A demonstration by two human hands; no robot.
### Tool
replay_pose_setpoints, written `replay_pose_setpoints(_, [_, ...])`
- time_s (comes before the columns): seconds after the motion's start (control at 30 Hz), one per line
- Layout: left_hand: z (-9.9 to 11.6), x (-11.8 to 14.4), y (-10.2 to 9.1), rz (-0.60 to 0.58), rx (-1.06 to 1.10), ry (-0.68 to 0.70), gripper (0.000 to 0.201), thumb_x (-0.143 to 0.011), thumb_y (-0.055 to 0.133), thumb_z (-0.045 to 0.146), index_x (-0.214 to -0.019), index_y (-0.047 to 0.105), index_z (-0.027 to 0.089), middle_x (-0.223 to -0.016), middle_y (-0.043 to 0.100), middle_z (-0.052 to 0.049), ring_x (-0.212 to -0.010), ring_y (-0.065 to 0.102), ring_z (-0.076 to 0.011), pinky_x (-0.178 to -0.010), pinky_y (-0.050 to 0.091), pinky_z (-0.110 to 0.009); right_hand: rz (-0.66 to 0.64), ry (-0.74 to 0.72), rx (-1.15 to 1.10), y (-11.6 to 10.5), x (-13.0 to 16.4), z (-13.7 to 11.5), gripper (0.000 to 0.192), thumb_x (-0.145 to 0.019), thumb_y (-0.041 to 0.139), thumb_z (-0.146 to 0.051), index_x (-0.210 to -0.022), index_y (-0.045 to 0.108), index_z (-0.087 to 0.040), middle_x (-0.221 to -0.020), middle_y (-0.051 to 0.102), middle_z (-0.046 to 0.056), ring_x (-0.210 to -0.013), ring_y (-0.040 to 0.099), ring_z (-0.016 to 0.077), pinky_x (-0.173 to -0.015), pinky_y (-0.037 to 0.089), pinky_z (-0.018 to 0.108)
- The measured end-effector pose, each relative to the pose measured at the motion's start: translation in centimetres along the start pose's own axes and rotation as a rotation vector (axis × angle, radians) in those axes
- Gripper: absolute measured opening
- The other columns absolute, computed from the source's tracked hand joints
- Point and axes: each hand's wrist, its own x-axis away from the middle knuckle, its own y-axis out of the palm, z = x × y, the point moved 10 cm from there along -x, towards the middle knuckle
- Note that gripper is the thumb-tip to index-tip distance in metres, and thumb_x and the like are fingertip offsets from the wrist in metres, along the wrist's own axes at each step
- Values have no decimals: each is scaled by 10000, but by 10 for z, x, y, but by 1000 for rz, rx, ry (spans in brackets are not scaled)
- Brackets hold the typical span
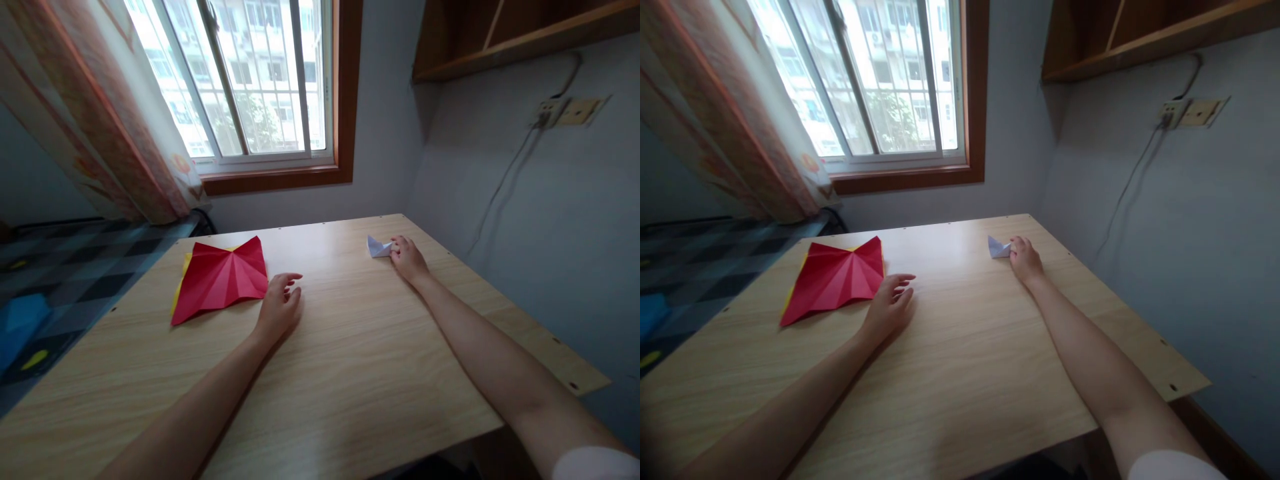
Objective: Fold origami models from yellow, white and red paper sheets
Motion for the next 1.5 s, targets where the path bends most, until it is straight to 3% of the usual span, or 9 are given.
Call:
replay_pose_setpoints(0.23, [26,9,9,-78,-237,152,241,-823,504,147,-1021,636,187,-1158,589,-98,-1110,555,-243,-981,474,-442,173,-127,23,-31,3,-40,317,-799,492,-148,-1108,560,-164,-1019,615,121,-856,592,247,-829,479,388])
replay_pose_setpoints(0.43, [31,12,3,-150,-637,154,392,-789,534,141,-1171,614,183,-1393,484,-128,-1309,415,-309,-1112,343,-488,118,-247,-106,-30,23,-97,271,-846,459,-136,-1094,561,-180,-965,610,85,-776,586,199,-708,474,297])
replay_pose_setpoints(0.6, [7,-2,-37,-158,-980,-16,625,-743,535,87,-1362,507,168,-1546,325,-146,-1438,248,-334,-1158,237,-493,-80,-382,-153,5,48,-135,294,-845,461,-111,-1108,564,-194,-1045,644,73,-810,617,190,-692,468,281])
replay_pose_setpoints(0.77, [-35,0,-66,-314,-1159,-241,614,-840,484,176,-1442,408,78,-1549,300,-205,-1424,272,-382,-1123,278,-512,-161,-380,-231,20,51,-133,309,-827,466,-90,-1102,572,-185,-983,642,62,-752,602,169,-673,462,271])
replay_pose_setpoints(1.0, [-55,-3,-74,-272,-1114,-141,457,-903,373,139,-1310,542,18,-1411,498,-233,-1354,420,-340,-1112,333,-456,-225,-336,-279,27,50,-129,328,-812,485,-89,-1107,591,-187,-950,645,43,-621,540,129,-596,419,255])
replay_pose_setpoints(1.13, [-38,-11,-91,-137,-1086,-95,459,-906,294,66,-1297,516,-30,-1394,499,-258,-1336,447,-306,-1121,341,-414,-242,-287,-345,31,47,-122,319,-805,495,-103,-1083,623,-191,-937,649,41,-622,530,127,-590,415,254])
replay_pose_setpoints(1.3, [17,-12,-92,21,-1024,64,476,-930,255,88,-1354,425,-43,-1420,460,-261,-1339,426,-314,-1139,318,-438,-374,-136,-609,34,38,-126,164,-833,523,-232,-887,663,-166,-821,650,46,-701,570,152,-650,470,276])
replay_pose_setpoints(1.37, [38,-6,-76,16,-994,131,479,-923,303,114,-1374,419,2,-1423,476,-224,-1336,435,-291,-1136,333,-418,-539,73,-844,40,41,-132,262,-873,527,-376,-970,636,-158,-828,656,56,-664,590,149,-623,501,286])
replay_pose_setpoints(1.5, [77,26,-11,-160,-815,326,533,-852,377,120,-1375,445,51,-1436,479,-207,-1352,426,-304,-1125,345,-481,-851,450,-1290,39,69,-166,512,-872,523,-581,-1209,516,-195,-1175,635,151,-964,658,232,-747,577,391])
